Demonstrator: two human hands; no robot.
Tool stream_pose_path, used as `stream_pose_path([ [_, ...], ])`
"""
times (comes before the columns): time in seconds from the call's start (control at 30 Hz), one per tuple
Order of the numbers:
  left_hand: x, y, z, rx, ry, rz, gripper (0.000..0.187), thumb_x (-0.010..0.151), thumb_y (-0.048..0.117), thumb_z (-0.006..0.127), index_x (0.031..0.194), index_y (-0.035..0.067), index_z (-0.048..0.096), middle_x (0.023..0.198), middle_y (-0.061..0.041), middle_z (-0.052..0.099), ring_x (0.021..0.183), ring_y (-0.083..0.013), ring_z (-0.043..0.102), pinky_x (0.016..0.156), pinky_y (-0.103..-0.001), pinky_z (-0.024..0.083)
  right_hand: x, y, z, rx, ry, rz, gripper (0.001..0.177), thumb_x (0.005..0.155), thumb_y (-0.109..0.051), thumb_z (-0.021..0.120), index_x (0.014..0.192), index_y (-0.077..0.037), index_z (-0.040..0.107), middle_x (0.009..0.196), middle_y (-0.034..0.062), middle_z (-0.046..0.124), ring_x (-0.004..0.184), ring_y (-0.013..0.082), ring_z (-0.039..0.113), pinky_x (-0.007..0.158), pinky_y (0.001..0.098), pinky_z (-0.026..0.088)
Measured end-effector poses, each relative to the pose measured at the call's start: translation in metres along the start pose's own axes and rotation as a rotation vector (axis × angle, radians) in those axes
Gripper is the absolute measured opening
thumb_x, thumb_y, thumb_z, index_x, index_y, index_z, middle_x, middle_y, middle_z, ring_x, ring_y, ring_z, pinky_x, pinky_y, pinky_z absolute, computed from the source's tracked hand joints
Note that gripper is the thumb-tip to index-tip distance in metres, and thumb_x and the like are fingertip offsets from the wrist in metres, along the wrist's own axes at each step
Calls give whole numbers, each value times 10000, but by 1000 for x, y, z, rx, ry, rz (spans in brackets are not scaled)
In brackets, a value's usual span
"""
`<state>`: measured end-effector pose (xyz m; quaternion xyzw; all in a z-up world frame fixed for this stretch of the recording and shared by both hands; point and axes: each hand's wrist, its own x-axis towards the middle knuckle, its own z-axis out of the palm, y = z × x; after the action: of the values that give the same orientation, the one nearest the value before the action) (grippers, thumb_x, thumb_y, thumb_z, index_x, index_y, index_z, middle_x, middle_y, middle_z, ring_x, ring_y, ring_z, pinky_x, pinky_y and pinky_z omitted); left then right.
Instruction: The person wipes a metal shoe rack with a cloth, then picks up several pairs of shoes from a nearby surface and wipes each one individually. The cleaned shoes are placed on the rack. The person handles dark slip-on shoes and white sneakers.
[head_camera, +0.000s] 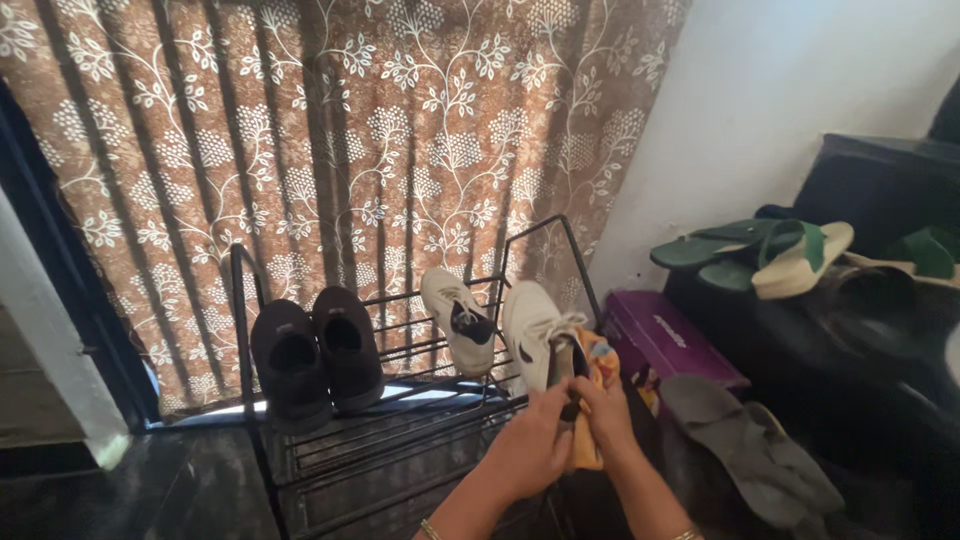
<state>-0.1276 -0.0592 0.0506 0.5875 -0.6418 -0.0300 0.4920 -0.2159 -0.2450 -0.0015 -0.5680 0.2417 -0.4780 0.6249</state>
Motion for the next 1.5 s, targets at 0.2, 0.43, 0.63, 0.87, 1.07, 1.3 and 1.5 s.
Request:
stream_pose_path([
  [0.2,32,-33,-10,332,143,-37,571,794,299,675,1290,44,550,1192,-154,660,1088,-356,655,1070,-540,386,32,46,2,14,65,50,345,893,-223,665,1173,-30,608,962,65,652,837,172,635,747,337,515],
  [0.43,51,-39,21,140,267,-43,606,832,265,733,1309,-50,533,1289,-260,572,1176,-431,595,961,-460,508,34,41,20,-166,94,151,456,1033,-408,511,1216,-19,661,993,127,692,907,230,674,784,359,525],
  [0.63,48,-87,-1,-27,227,-233,475,811,214,711,1233,8,641,1111,-189,711,1020,-332,708,889,-404,555,-51,35,55,-827,231,-492,420,897,-149,613,1290,-8,576,1169,254,509,1098,431,499,964,518,410],
  [0.87,6,-96,-43,-132,-32,-417,437,786,221,685,1198,77,712,970,-111,745,819,-219,698,762,-363,567,-74,17,76,-863,184,-474,568,822,-64,620,1388,-62,573,1224,234,501,1086,420,571,909,475,489],
  [1.07,-36,-65,-36,-86,76,-513,506,684,175,728,1185,107,749,882,-166,634,762,-227,671,725,-368,569,-28,-28,31,-526,112,-170,530,816,-56,537,1340,-100,601,1328,153,465,1056,354,662,869,423,595],
  [1.3,-16,-89,-29,-41,333,-396,504,735,213,846,1179,66,661,1081,-134,764,1022,-240,729,879,-351,529,-131,0,88,-915,-85,-805,682,710,-71,653,1360,56,489,1259,275,462,1169,480,486,977,521,422],
  [1.5,-18,-101,-26,-60,249,-341,529,705,91,709,1230,43,673,1118,-183,758,1053,-301,751,912,-347,554,-102,-5,85,-909,-39,-577,593,837,-130,676,1419,-142,563,1286,168,506,1164,362,598,914,420,532],
])
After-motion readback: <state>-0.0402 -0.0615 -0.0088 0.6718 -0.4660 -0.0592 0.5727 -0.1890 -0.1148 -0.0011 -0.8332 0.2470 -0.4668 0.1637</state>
